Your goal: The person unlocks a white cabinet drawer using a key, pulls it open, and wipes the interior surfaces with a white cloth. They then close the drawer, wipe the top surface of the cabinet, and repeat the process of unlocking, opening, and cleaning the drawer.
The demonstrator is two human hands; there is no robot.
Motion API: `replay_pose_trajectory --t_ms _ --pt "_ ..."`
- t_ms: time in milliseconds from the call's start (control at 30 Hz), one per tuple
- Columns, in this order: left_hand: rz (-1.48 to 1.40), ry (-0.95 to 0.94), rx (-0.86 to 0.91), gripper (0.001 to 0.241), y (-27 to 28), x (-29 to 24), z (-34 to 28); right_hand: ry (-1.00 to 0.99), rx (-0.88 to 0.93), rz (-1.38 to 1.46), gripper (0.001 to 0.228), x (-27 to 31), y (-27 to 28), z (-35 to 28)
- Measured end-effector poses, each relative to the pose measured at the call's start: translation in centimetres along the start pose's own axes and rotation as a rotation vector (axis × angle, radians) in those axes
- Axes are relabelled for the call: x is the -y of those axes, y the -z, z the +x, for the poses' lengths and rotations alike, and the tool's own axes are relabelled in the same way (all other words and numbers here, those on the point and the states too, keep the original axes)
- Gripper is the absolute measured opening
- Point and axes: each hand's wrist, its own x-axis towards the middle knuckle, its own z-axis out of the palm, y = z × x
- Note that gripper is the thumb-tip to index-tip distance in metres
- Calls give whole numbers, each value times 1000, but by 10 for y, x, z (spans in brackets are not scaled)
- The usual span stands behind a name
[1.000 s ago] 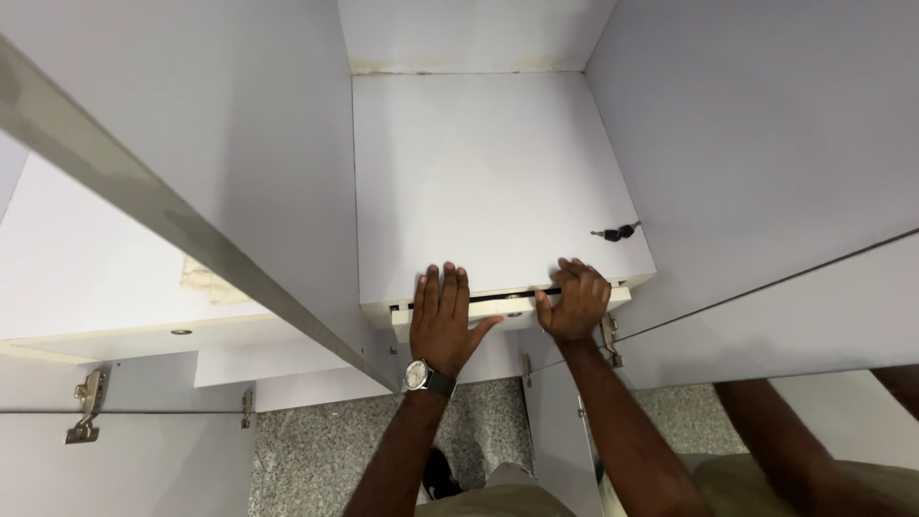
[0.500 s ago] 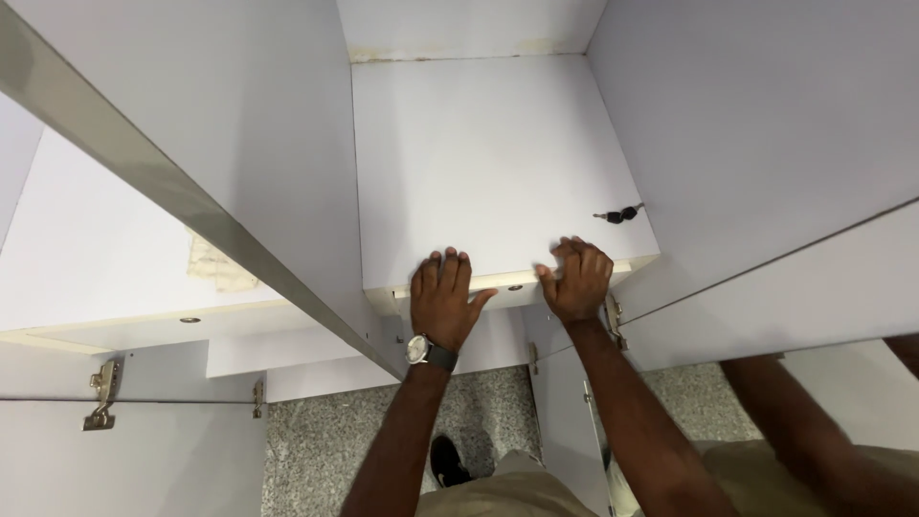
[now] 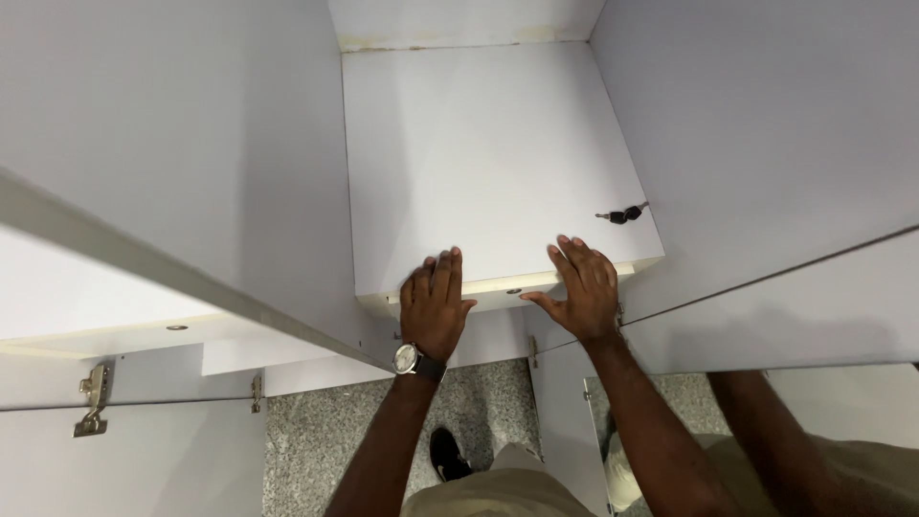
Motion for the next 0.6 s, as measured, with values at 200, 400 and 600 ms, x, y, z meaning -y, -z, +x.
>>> replay_pose_trajectory --t_ms 200,400,600 --pt "29 -43 -71 92 -11 9 -2 9 -12 -38 86 -11 -18 -7" --pt "51 -9 -46 95 -11 4 -5 1 -21 -11 86 -5 -9 -7" --pt "93 118 76 100 -22 -10 -7 -20 12 21 90 4 7 0"
